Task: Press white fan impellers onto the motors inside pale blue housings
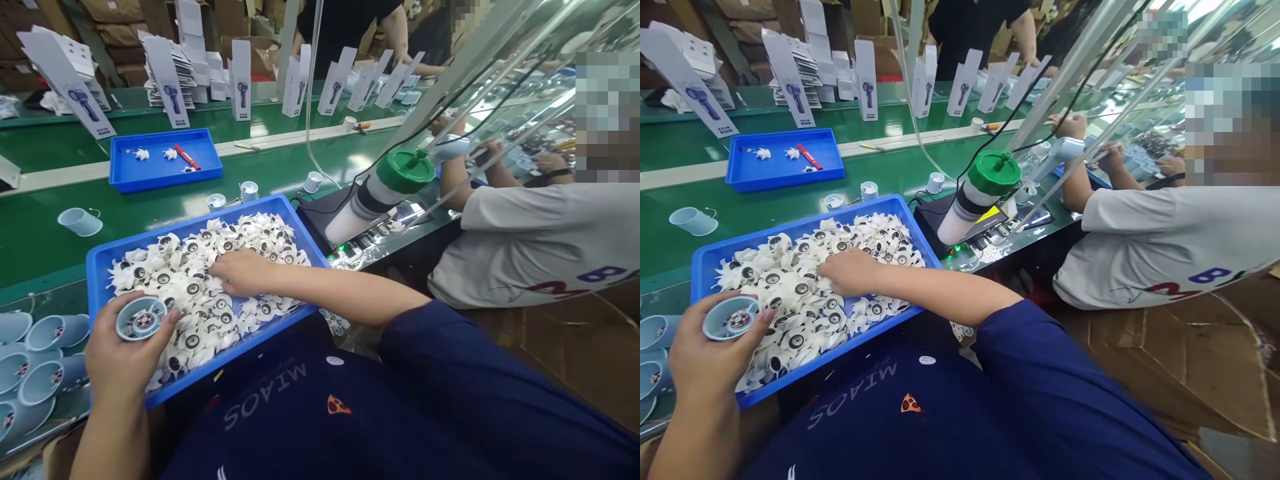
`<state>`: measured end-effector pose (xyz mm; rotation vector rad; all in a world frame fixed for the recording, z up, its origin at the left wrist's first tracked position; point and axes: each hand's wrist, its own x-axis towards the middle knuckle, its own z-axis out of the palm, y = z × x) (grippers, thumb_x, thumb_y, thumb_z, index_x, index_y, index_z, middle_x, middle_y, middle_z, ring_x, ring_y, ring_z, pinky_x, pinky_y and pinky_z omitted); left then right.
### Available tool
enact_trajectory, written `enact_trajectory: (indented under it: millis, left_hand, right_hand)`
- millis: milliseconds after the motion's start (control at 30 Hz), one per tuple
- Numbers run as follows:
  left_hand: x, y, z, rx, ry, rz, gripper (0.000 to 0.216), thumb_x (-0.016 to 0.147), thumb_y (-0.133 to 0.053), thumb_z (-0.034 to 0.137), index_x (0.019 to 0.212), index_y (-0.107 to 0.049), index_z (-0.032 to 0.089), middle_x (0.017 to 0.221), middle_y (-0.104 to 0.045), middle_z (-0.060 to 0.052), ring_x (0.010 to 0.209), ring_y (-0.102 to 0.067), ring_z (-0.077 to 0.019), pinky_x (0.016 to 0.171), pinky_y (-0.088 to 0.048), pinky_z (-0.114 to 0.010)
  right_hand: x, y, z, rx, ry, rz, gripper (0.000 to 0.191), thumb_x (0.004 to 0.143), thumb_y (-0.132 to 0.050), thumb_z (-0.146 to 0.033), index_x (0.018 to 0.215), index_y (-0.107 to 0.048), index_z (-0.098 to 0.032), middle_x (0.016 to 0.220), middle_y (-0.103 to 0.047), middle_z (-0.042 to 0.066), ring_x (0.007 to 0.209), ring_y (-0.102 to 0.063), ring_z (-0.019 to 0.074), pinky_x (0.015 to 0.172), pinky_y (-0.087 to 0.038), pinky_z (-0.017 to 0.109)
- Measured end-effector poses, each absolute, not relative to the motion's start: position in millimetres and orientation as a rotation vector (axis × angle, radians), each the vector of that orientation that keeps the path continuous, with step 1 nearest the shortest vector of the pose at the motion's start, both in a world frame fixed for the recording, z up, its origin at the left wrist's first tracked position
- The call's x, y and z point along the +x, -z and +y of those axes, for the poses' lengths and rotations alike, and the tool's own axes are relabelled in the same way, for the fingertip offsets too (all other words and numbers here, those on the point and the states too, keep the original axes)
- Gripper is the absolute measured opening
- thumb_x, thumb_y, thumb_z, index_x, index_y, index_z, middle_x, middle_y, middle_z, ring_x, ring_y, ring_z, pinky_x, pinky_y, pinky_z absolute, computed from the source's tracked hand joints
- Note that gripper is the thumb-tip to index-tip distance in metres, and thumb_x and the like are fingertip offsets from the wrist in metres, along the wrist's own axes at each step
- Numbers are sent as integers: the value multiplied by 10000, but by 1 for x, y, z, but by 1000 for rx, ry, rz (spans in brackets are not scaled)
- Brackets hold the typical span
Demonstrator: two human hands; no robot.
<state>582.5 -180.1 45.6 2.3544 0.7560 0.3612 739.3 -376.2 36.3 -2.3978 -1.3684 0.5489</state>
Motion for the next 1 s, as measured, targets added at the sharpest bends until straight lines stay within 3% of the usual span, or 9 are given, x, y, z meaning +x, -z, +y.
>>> enact_trajectory:
  millis: [167, 233, 333, 467, 533, 633, 767, 900, 1000]
  left_hand:
    - [573, -37, -171, 2063, -426, 404, 673, 634, -848, 571, 1143, -520, 277, 1051, -752, -56, 929, -760, -290, 902, -636, -472]
    - [568, -41, -173, 2144, -355, 286, 612, 675, -811, 570, 1149, -572, 266, 1119, -763, -76, 964, -764, -293, 877, -629, -443]
    - [562, -52, -181, 2400, -268, 102, 570, 790, -752, 614, 1254, -658, 296, 1257, -775, -58, 1089, -766, -302, 912, -615, -411]
    - [559, -65, -190, 2600, -399, -107, 492, 897, -681, 632, 1300, -679, 350, 1222, -807, -7, 1047, -791, -285, 863, -624, -378]
    - [561, -67, -194, 2639, -475, -179, 489, 929, -643, 639, 1316, -677, 342, 1217, -810, -13, 1041, -793, -285, 866, -626, -380]
    - [567, -66, -201, 2669, -503, -278, 493, 963, -636, 595, 1380, -649, 334, 1290, -785, -27, 1111, -775, -276, 925, -619, -371]
    - [570, -64, -221, 2649, -555, -374, 487, 997, -638, 513, 1439, -606, 313, 1280, -775, -46, 1139, -756, -249, 973, -607, -349]
    - [583, -71, -230, 2602, -547, -517, 541, 1003, -654, 459, 1513, -540, 320, 1282, -752, -62, 1146, -736, -239, 977, -607, -355]
    - [631, -79, -211, 2656, -587, -597, 523, 934, -711, 571, 1390, -658, 320, 1288, -696, -102, 1192, -688, -318, 1030, -577, -484]
  right_hand:
    - [715, -44, -402, -1186, -1135, -513, 245, 989, -601, -178, 1233, -572, -176, 1054, -682, 52, 889, -703, 140, 852, -580, 297]
    - [704, -39, -410, -869, -1213, -394, 295, 918, -709, -221, 1189, -598, -181, 1002, -690, 36, 880, -721, 148, 845, -591, 294]
    - [694, -29, -416, -695, -1219, -334, 535, 748, -920, -347, 1168, -641, -167, 979, -710, 40, 872, -720, 166, 830, -601, 303]
    - [691, -28, -419, -720, -1200, -299, 694, 639, -1013, -488, 1139, -650, -171, 909, -685, 4, 772, -671, 122, 785, -575, 268]
    - [690, -32, -421, -789, -1135, -346, 630, 677, -994, -491, 1098, -644, -181, 899, -654, -15, 766, -645, 104, 779, -556, 249]
    - [687, -43, -423, -1054, -884, -603, 392, 823, -903, -357, 1080, -668, -176, 946, -628, -8, 793, -599, 94, 801, -530, 250]
    - [686, -57, -427, -1593, -396, -1034, 137, 925, -814, -226, 1037, -775, -157, 1075, -633, 67, 1031, -608, 168, 1027, -510, 349]
    - [689, -58, -442, -1661, -184, -1141, 151, 949, -798, -252, 1055, -810, -146, 1140, -599, 100, 1084, -606, 184, 1032, -544, 362]
    - [688, -54, -459, -1547, 40, -1034, 195, 976, -769, -309, 1104, -787, -163, 1241, -573, 117, 1158, -604, 189, 1038, -564, 377]
